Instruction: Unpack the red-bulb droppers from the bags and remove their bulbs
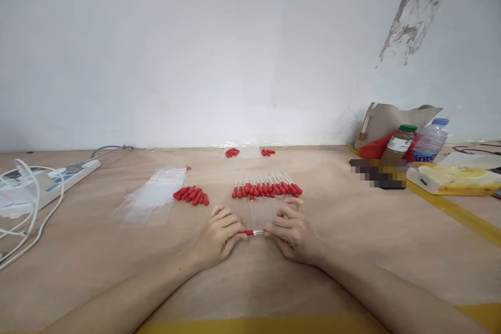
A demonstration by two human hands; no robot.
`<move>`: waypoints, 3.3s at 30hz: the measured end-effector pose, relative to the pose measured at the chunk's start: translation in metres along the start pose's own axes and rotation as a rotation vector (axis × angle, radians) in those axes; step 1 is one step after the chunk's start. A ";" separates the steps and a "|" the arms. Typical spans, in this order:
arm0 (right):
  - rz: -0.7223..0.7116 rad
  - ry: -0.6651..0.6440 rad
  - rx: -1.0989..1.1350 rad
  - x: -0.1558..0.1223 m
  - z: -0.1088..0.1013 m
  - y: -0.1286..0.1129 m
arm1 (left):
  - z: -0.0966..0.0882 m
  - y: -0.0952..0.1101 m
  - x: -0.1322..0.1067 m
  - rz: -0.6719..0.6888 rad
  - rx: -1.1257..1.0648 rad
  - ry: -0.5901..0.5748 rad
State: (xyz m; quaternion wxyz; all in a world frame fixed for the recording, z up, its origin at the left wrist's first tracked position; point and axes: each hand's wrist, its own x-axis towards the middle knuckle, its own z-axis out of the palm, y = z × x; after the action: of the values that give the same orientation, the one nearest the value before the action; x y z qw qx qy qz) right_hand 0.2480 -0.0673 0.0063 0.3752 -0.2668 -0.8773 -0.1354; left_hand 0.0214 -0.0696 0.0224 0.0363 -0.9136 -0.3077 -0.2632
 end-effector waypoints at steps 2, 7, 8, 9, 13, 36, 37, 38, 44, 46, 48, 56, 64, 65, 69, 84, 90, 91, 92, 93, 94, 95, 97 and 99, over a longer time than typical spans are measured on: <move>-0.009 -0.008 -0.003 0.000 -0.002 0.001 | -0.001 0.000 -0.001 0.018 0.007 -0.005; -0.016 -0.049 0.005 0.002 -0.007 0.001 | -0.001 0.002 -0.001 0.062 -0.013 -0.009; -0.021 -0.058 0.009 0.003 -0.007 0.001 | 0.000 0.002 -0.001 0.069 -0.020 -0.006; -0.025 -0.065 0.013 0.003 -0.008 0.000 | 0.000 0.002 -0.001 0.075 -0.027 -0.004; -0.029 -0.079 0.038 0.002 -0.012 0.006 | 0.001 -0.003 -0.005 0.087 -0.048 -0.002; 0.217 0.133 -0.193 0.001 -0.001 0.029 | -0.058 -0.073 -0.018 -0.645 0.053 0.655; 0.207 0.124 -0.210 0.001 0.001 0.029 | -0.061 -0.081 -0.021 -0.689 0.050 0.662; 0.200 0.115 -0.224 0.000 0.002 0.030 | -0.063 -0.089 -0.024 -0.732 0.050 0.670; 0.234 0.028 -0.162 0.000 0.005 0.027 | -0.067 -0.118 -0.038 -0.959 0.106 0.619; 0.264 -0.018 -0.106 0.000 0.003 0.025 | -0.067 -0.120 -0.041 -1.035 0.091 0.589; 0.287 -0.060 -0.060 0.001 0.002 0.024 | -0.067 -0.122 -0.042 -1.076 0.077 0.585; 0.341 -0.172 0.036 0.001 -0.002 0.022 | -0.066 -0.123 -0.043 -1.038 0.098 0.582; 0.336 -0.228 0.154 -0.001 -0.001 0.028 | -0.065 -0.119 -0.042 -1.018 0.097 0.553; 0.343 -0.225 0.176 -0.001 -0.001 0.028 | -0.066 -0.120 -0.042 -1.018 0.097 0.554; 0.464 -0.069 0.249 -0.003 0.001 0.032 | -0.065 -0.119 -0.042 -1.010 0.085 0.565; 1.015 -0.046 0.072 -0.014 0.008 0.046 | -0.060 -0.119 -0.042 -0.964 0.117 0.595; 1.039 -0.097 0.109 -0.009 0.006 0.043 | -0.054 -0.117 -0.043 -1.008 0.109 0.573; 1.049 -0.097 0.120 -0.009 0.006 0.043 | -0.052 -0.117 -0.043 -1.014 0.102 0.559; 1.054 -0.094 0.126 -0.009 0.006 0.044 | -0.050 -0.118 -0.043 -1.018 0.097 0.543; 1.055 -0.093 0.129 -0.009 0.007 0.044 | -0.048 -0.119 -0.042 -1.020 0.094 0.526; 1.051 -0.092 0.128 -0.010 0.007 0.045 | -0.046 -0.120 -0.042 -1.023 0.093 0.508; 1.042 -0.090 0.126 -0.010 0.007 0.045 | -0.045 -0.122 -0.041 -1.027 0.095 0.491; 1.021 -0.081 0.114 -0.011 0.008 0.045 | -0.042 -0.124 -0.040 -1.049 0.109 0.463; 1.004 -0.073 0.098 -0.012 0.008 0.046 | -0.041 -0.126 -0.039 -1.082 0.124 0.446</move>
State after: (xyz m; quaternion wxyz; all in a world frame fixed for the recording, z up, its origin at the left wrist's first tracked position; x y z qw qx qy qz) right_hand 0.2759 -0.0307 -0.0061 0.3750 -0.6425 -0.6587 0.1127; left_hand -0.0970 0.0014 0.0263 0.0141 -0.5454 -0.7301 -0.4115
